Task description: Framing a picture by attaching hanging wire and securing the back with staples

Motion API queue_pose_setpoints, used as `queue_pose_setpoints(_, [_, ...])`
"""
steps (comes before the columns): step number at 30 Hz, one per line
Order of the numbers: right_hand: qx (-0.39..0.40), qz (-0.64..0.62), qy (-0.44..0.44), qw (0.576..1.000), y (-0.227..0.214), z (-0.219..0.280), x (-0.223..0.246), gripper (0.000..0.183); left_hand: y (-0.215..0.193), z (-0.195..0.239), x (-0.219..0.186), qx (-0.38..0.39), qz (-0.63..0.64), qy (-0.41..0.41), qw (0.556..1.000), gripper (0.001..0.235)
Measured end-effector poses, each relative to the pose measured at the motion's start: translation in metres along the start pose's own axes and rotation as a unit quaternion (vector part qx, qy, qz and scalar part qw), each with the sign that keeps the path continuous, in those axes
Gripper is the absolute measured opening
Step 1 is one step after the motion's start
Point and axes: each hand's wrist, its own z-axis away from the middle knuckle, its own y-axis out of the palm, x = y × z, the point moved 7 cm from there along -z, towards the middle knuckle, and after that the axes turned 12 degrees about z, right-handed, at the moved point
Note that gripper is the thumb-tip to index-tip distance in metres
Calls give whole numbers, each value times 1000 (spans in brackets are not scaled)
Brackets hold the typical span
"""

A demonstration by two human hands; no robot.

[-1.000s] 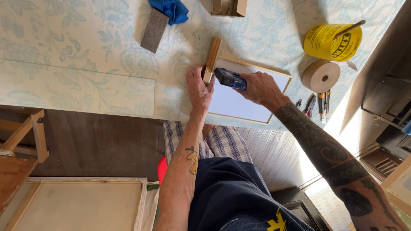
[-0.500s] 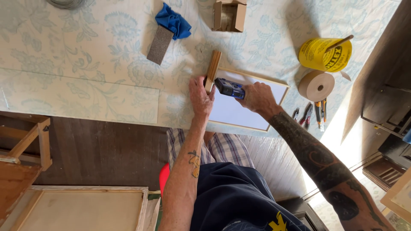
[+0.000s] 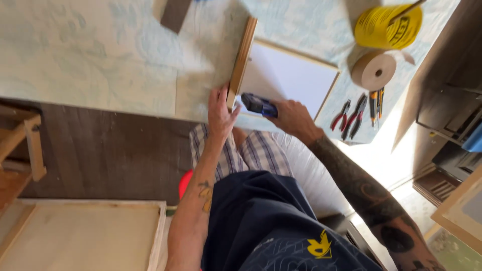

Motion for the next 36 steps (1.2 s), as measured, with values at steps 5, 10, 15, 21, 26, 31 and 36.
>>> queue_pose_setpoints(5, [-42, 14, -33, 998, 14, -10, 7, 34, 5, -1, 12, -57, 12, 20, 998, 82])
queue_pose_setpoints(10, [-57, 23, -42, 997, 17, -11, 10, 33, 11, 2, 24, -84, 7, 15, 996, 78])
queue_pose_setpoints(15, [-62, 10, -53, 997, 9, -5, 15, 30, 14, 4, 27, -87, 14, 8, 996, 77])
queue_pose_setpoints(21, [-50, 11, -47, 998, 10, -4, 16, 34, 10, 2, 22, -75, 23, 6, 997, 77])
queue_pose_setpoints(26, [-44, 18, -37, 998, 17, -7, 13, 34, 10, 1, 24, -68, 30, -12, 997, 76])
queue_pose_setpoints(31, [-42, 26, -19, 999, 32, -14, 4, 35, 12, 0, 26, -59, 16, 4, 998, 80])
queue_pose_setpoints(36, [-58, 24, -23, 998, 26, -15, 8, 33, 10, -2, 26, -49, 9, -5, 999, 82])
